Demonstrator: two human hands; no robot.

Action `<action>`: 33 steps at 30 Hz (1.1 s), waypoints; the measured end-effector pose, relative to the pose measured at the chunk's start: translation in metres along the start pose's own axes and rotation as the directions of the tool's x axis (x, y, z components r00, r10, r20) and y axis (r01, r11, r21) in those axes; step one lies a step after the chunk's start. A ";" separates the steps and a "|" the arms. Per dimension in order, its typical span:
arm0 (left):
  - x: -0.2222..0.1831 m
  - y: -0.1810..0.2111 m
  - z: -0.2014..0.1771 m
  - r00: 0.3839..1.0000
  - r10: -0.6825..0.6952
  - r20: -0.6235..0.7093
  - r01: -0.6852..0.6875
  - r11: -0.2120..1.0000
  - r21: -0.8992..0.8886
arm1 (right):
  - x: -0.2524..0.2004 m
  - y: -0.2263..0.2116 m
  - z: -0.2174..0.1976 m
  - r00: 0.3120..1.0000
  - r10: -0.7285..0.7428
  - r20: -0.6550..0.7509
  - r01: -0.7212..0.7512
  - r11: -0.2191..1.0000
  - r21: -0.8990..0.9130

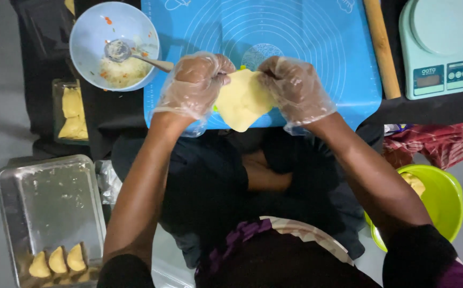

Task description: The person is preparing filled pastries by rolling out dough, adding a savory filling, and using a plastic mold to seal the edges.

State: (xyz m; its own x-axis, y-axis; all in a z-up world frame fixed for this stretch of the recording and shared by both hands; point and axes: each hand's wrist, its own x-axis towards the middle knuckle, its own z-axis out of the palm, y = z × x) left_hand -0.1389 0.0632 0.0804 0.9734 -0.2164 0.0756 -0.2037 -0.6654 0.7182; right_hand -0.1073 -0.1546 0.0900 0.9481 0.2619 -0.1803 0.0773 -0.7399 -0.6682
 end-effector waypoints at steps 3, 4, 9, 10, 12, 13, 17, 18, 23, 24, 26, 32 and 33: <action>0.005 -0.006 0.014 0.957 0.168 -0.237 -0.197 0.975 -0.104 | 0.009 -0.002 0.008 0.990 -0.108 -0.091 0.091 0.979 -0.180; 0.006 -0.007 0.015 0.957 0.150 -0.246 -0.188 0.972 -0.138 | 0.008 0.002 0.004 0.928 -0.355 -0.112 0.342 0.932 -0.116; 0.023 -0.002 -0.001 0.934 -0.306 0.182 0.305 0.952 0.034 | 0.019 0.014 0.018 0.979 -0.172 -0.110 0.154 0.977 -0.148; 0.021 -0.024 0.015 0.988 -0.150 0.029 0.149 0.987 0.053 | 0.021 0.018 0.020 0.977 -0.184 -0.108 0.165 0.972 -0.167; 0.018 -0.038 0.028 0.993 0.028 -0.118 -0.017 0.995 0.098 | 0.022 0.019 0.017 0.974 -0.199 -0.111 0.176 0.966 -0.188; 0.017 -0.031 0.025 0.989 0.029 -0.144 -0.025 0.999 0.031 | 0.020 0.017 0.014 0.912 -0.383 -0.145 0.374 0.923 -0.087; 0.013 -0.019 0.026 0.984 -0.026 -0.179 0.016 0.998 -0.057 | 0.020 0.015 0.014 0.784 -0.578 -0.226 0.587 0.809 -0.032; 0.014 -0.017 0.024 0.984 -0.023 -0.179 0.013 0.998 -0.055 | 0.021 0.016 0.014 0.783 -0.578 -0.229 0.587 0.809 -0.033; 0.014 -0.031 0.036 0.979 -0.001 -0.203 0.001 1.000 -0.004 | 0.023 0.021 0.013 0.747 -0.596 -0.293 0.600 0.795 -0.087; 0.013 -0.031 0.037 0.979 0.000 -0.203 0.000 1.000 -0.003 | 0.023 0.022 0.013 0.747 -0.596 -0.294 0.600 0.795 -0.087; 0.010 -0.029 0.039 0.966 0.023 -0.256 -0.053 0.992 -0.112 | 0.022 0.026 0.014 0.727 -0.603 -0.328 0.603 0.789 -0.116; -0.004 -0.010 0.047 0.910 0.146 -0.388 0.032 0.908 0.417 | 0.016 0.061 0.030 0.815 -0.399 -0.421 0.397 0.913 -0.096; -0.005 -0.014 0.047 0.910 0.151 -0.387 0.028 0.908 0.418 | 0.017 0.062 0.032 0.813 -0.398 -0.425 0.396 0.913 -0.098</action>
State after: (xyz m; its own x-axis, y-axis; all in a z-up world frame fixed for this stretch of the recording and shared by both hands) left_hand -0.1462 0.0398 0.0376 0.8954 -0.0204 0.4448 -0.2020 -0.9089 0.3649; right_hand -0.0959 -0.1767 0.0224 0.8711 0.2442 0.4261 0.4762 -0.6324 -0.6110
